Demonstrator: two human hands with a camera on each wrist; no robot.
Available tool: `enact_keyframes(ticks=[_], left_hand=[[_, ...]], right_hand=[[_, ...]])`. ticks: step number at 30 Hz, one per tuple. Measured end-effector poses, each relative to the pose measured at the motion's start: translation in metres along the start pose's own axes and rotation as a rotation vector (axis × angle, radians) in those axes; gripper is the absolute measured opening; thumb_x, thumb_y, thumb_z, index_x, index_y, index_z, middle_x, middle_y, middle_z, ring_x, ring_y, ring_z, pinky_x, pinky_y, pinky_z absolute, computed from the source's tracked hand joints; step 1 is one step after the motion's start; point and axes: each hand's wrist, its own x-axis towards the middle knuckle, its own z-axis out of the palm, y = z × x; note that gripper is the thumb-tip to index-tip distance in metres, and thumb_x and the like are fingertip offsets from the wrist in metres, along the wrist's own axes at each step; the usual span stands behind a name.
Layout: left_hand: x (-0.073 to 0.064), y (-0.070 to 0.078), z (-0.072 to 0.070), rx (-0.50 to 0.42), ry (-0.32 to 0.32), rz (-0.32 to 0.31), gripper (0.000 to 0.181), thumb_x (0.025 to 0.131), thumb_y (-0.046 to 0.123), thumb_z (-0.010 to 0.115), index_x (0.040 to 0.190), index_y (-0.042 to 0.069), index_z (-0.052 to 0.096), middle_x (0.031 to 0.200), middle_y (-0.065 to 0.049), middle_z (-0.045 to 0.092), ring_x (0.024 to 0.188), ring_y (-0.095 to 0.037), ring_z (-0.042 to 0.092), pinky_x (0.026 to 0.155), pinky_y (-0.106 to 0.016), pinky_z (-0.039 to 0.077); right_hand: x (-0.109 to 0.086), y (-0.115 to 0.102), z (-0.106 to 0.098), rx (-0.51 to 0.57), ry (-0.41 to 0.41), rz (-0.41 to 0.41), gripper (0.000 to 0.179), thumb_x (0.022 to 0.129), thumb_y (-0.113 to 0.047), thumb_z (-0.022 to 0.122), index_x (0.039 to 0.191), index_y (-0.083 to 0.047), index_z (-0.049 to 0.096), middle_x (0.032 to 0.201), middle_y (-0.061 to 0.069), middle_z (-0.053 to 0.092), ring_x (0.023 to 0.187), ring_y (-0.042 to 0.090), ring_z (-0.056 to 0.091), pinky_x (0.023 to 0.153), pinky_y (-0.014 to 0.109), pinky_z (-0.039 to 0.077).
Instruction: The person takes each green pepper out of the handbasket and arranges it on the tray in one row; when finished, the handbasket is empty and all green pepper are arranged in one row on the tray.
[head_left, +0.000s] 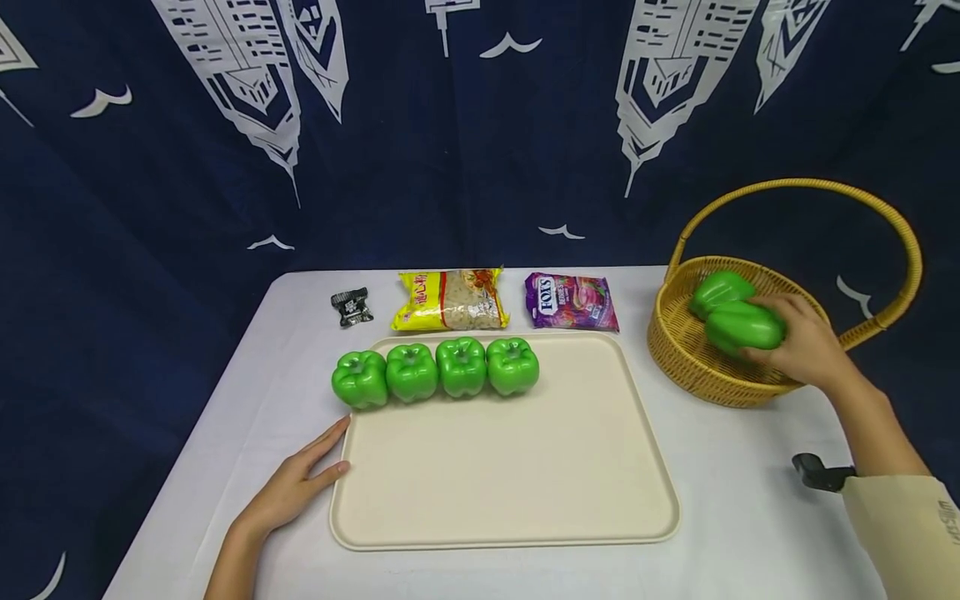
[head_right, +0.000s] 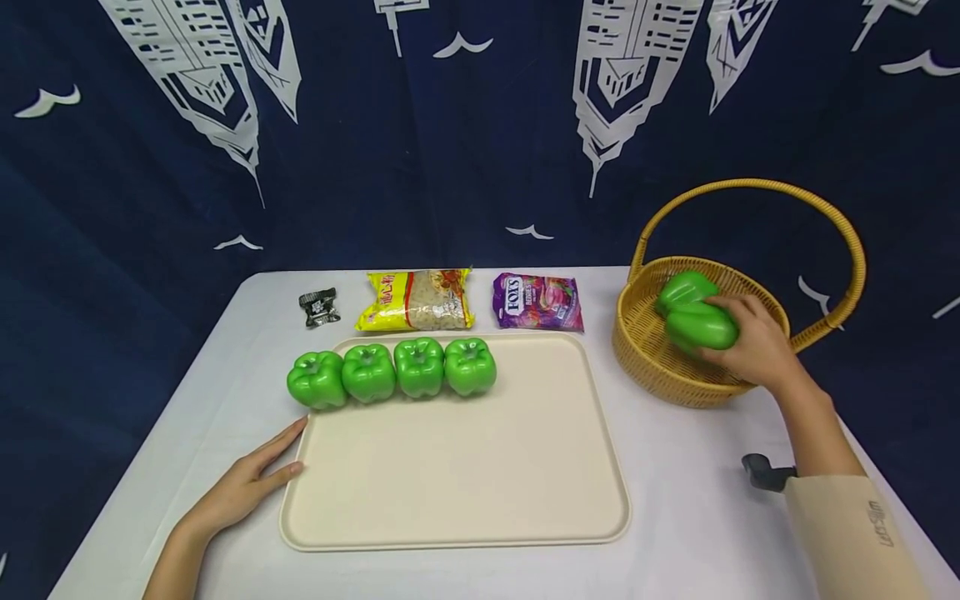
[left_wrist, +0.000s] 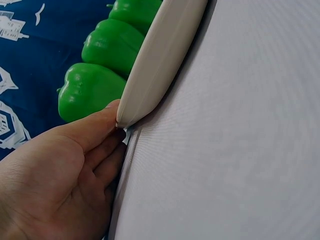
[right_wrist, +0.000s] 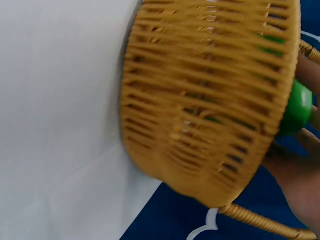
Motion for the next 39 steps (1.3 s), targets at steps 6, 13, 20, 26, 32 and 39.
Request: enact_keyframes(ticks=[6,13,20,26,32,39], left_hand=[[0.000,0.000,0.000,0.005,0.005,0.004,0.061,0.091,0.033,0.057,0.145,0.018,0.032,0.149,-0.005,0.028,0.136,-0.030,0.023,0.097,-0.001,0.012],[0.000,-0.001,0.000,0.010,0.005,-0.008,0.061,0.091,0.034,0.057,0.145,0.020,0.031,0.149,-0.004,0.028,0.136,-0.029,0.023,0.097,-0.002,0.012],[0.000,0.001,0.000,0.010,0.007,-0.009,0.061,0.091,0.033,0.057,0.145,0.019,0.031,0.149,-0.005,0.028,0.136,-0.029,0.023,0.096,-0.002,0.011],[0.000,0.002,0.000,0.002,0.003,-0.012,0.061,0.091,0.034,0.057,0.145,0.018,0.032,0.149,-0.005,0.028,0.136,-0.029,0.023,0.096,-0.001,0.011],[-0.001,0.002,0.000,0.012,0.005,-0.004,0.061,0.091,0.033,0.057,0.145,0.017,0.032,0.148,-0.006,0.029,0.135,-0.030,0.024,0.096,-0.001,0.011],[-0.001,0.004,-0.001,0.012,0.005,-0.010,0.061,0.092,0.033,0.057,0.145,0.017,0.032,0.149,-0.005,0.029,0.135,-0.029,0.024,0.097,-0.002,0.011]], right_hand=[[0.002,-0.034,-0.002,0.085,0.065,-0.072,0.084,0.063,-0.006,0.081,0.135,0.000,0.037,0.130,0.028,0.031,0.104,0.047,0.037,0.073,0.061,0.035],[0.007,-0.075,0.004,0.153,0.094,-0.156,0.085,0.059,-0.003,0.083,0.133,-0.004,0.041,0.121,0.024,0.036,0.101,0.040,0.039,0.073,0.056,0.035],[0.012,-0.107,0.016,0.195,0.032,-0.207,0.086,0.061,-0.005,0.083,0.135,-0.009,0.040,0.124,0.020,0.035,0.104,0.039,0.040,0.079,0.059,0.036],[0.015,-0.118,0.029,0.223,-0.025,-0.256,0.091,0.060,-0.003,0.083,0.133,0.002,0.030,0.127,0.021,0.040,0.108,0.037,0.043,0.088,0.057,0.036],[0.015,-0.126,0.040,0.219,-0.044,-0.301,0.085,0.061,-0.007,0.085,0.130,-0.003,0.036,0.125,0.017,0.044,0.109,0.033,0.044,0.087,0.057,0.038],[0.022,-0.137,0.056,0.219,-0.100,-0.344,0.078,0.065,-0.033,0.085,0.132,-0.014,0.048,0.123,0.008,0.048,0.109,0.029,0.047,0.089,0.056,0.040]])
